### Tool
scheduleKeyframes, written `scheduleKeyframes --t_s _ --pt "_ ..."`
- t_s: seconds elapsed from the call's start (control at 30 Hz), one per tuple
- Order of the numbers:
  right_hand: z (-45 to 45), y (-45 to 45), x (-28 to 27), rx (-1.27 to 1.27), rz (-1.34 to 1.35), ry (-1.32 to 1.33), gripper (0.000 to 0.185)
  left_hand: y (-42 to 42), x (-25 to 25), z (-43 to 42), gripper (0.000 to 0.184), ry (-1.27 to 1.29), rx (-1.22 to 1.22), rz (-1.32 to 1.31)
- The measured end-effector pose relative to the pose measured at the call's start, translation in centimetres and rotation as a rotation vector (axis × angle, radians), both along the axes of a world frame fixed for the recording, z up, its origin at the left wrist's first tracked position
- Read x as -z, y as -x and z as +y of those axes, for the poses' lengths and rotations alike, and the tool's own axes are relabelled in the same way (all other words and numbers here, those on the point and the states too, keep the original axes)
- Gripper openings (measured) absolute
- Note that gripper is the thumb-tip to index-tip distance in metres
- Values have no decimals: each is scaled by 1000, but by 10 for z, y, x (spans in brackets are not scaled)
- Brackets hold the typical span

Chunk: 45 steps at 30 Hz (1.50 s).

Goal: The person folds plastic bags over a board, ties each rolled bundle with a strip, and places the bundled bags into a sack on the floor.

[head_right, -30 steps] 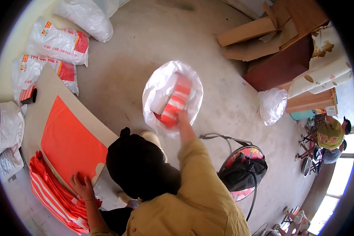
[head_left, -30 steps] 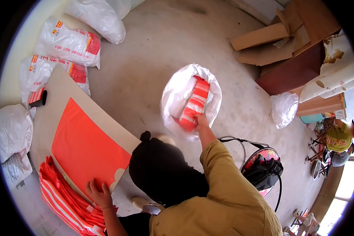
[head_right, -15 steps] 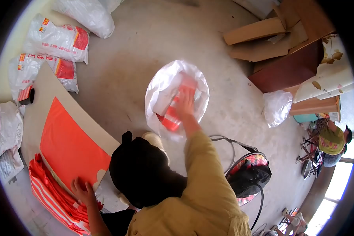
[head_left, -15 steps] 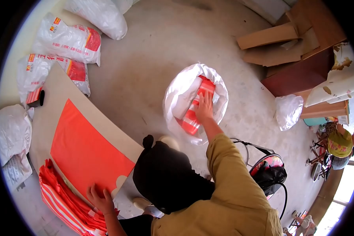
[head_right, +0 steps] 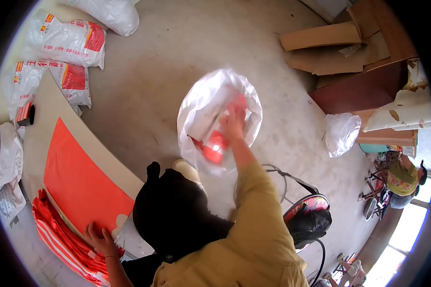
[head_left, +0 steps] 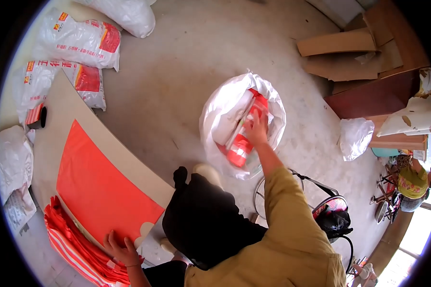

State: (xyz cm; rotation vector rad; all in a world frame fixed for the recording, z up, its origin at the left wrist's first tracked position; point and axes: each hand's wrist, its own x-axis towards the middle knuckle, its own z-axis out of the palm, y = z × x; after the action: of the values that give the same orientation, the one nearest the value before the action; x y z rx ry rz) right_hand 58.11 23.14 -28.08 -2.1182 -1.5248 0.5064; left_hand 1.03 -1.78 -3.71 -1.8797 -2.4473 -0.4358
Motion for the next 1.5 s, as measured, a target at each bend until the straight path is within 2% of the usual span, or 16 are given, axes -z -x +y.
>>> scheduleKeyframes --t_s 0.07,0.23,0.33,0.47,0.53,0.77,0.93,1.0,1.13,1.2,1.23,1.27,1.3,1.33,1.47,1.5 --pt "-42 32 -7 -79 -69 -3 84 0 0 0 52 2 -6 0" --pt "-68 88 -35 -67 -55 288 96 2 1 1 51 -2 10 17" --pt "-49 80 -26 -59 -196 291 94 3 2 1 50 -10 14 18" --pt "-33 75 -19 -3 -165 352 91 -3 -1 -1 50 -12 2 -3" --pt "-33 84 -35 23 -149 394 88 -3 0 0 50 -14 -2 -9" --pt "-56 90 -9 -113 -236 367 87 -6 -2 3 49 13 -39 -43" --pt "-38 99 -46 -88 -111 549 93 -13 -5 5 50 6 -67 -91" --pt "-40 100 -47 -88 -164 479 85 -16 -7 8 50 -18 -43 -83" --pt "-44 87 -59 -251 -317 325 66 -21 -10 12 48 -73 -27 -68" --pt "-52 89 -70 -183 -356 236 64 -21 -9 11 47 -98 -22 -29" --pt "-49 81 -68 -301 -388 271 61 -21 -12 13 45 -92 -39 -57" --pt "-40 48 0 -291 -501 103 58 -20 -14 14 43 -146 -8 -65" --pt "-29 52 -26 -273 -442 266 57 -19 -18 14 46 -146 14 -93" --pt "-23 39 -13 -314 -452 -140 59 -20 -20 14 44 -160 13 -106" --pt "26 62 -81 -284 -276 -326 52 -17 -15 10 39 -217 9 -153" --pt "45 67 -97 -357 -270 -321 51 -17 -13 9 37 -229 13 -164"
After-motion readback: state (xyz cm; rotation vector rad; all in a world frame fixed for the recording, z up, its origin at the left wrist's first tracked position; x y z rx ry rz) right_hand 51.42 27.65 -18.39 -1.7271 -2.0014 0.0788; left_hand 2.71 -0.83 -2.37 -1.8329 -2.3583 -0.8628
